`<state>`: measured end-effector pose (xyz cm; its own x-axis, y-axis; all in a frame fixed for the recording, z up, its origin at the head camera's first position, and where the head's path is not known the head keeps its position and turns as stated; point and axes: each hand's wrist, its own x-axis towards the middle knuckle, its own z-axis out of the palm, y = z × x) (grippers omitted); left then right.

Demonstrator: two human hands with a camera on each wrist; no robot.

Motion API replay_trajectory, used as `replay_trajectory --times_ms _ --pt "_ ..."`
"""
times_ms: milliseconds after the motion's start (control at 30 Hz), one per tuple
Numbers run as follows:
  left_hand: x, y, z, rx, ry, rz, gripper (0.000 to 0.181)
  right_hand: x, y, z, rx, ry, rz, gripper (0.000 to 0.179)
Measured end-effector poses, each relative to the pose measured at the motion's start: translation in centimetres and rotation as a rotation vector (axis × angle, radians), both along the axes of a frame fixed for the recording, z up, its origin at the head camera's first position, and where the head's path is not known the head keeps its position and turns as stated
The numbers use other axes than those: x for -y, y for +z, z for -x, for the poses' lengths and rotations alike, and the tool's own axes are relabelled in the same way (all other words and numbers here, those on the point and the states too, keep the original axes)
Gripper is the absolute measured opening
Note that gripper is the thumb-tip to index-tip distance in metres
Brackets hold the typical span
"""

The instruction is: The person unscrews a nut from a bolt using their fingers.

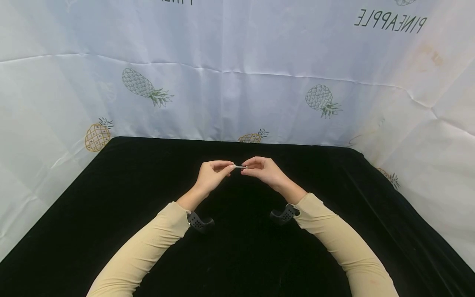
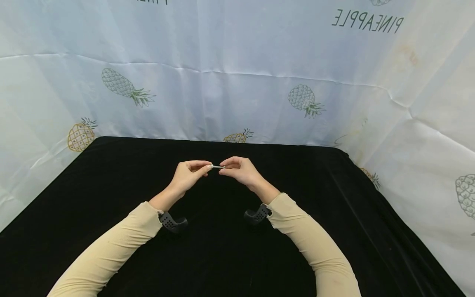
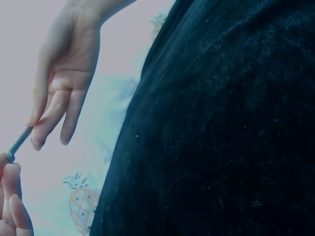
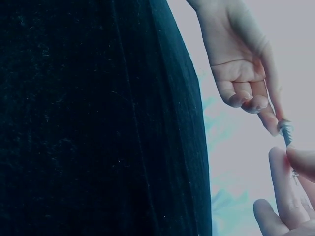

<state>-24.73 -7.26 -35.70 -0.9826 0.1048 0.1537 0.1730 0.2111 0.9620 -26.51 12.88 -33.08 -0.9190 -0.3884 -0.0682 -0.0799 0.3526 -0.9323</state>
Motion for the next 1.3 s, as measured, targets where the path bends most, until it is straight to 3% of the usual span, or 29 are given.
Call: replay_trajectory --times_ms 300,533,700,1300 --pt "-0.05 0.11 -0.11 0.007 0.011 0.013 0.027 0.11 0.04 -0.12 -0.021 -0.018 -0.015 0.032" --pt "-0.02 0.0 -0.08 0.006 0.01 0.019 0.028 0.02 0.06 -0.11 0.056 0.06 0.002 0.042" --pt "0.01 0.05 -0.09 0.008 0.012 0.023 0.027 0.19 0.04 0.01 0.099 0.063 0.014 0.042" --pt "0.04 0.0 -0.07 0.005 0.004 -0.002 0.027 -0.19 -0.19 0.1 0.032 0.03 0.032 0.032"
